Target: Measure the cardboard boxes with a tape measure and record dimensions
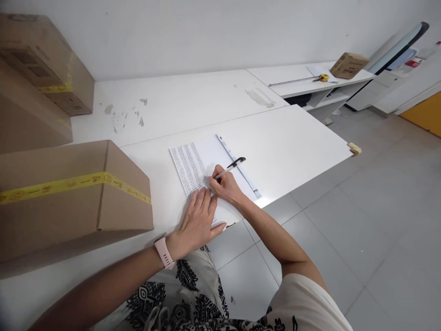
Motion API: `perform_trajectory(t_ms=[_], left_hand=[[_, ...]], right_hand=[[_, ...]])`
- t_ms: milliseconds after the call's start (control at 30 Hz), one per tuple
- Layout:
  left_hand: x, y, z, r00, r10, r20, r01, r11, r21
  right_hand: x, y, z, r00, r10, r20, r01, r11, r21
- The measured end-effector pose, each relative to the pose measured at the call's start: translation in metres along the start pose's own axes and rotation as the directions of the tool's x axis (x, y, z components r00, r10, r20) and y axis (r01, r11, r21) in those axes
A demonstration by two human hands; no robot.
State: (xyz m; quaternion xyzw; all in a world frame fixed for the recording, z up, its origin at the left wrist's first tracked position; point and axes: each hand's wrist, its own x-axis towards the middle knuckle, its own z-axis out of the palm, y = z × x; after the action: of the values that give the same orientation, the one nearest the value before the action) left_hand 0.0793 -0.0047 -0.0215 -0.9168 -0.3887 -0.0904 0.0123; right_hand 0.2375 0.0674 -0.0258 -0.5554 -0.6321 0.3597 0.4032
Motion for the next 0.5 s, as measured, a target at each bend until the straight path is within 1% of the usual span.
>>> perform_trajectory(t_ms=[333, 500], left_hand=[[0.0001, 0.0006, 0.003, 1.0, 0.001, 0.003, -0.001, 1.0, -0.018], [0.0002, 0.001, 0.0011, 1.0, 0.002, 0.005, -0.002, 1.0, 0.01]], right_hand=[[0.0, 0.002, 0.001, 1.0, -0.012, 0.001, 0.012, 1.0, -0.023], [0.0, 0.0009, 0.002, 1.0, -0.009, 0.013, 0.009, 1.0, -0.021]])
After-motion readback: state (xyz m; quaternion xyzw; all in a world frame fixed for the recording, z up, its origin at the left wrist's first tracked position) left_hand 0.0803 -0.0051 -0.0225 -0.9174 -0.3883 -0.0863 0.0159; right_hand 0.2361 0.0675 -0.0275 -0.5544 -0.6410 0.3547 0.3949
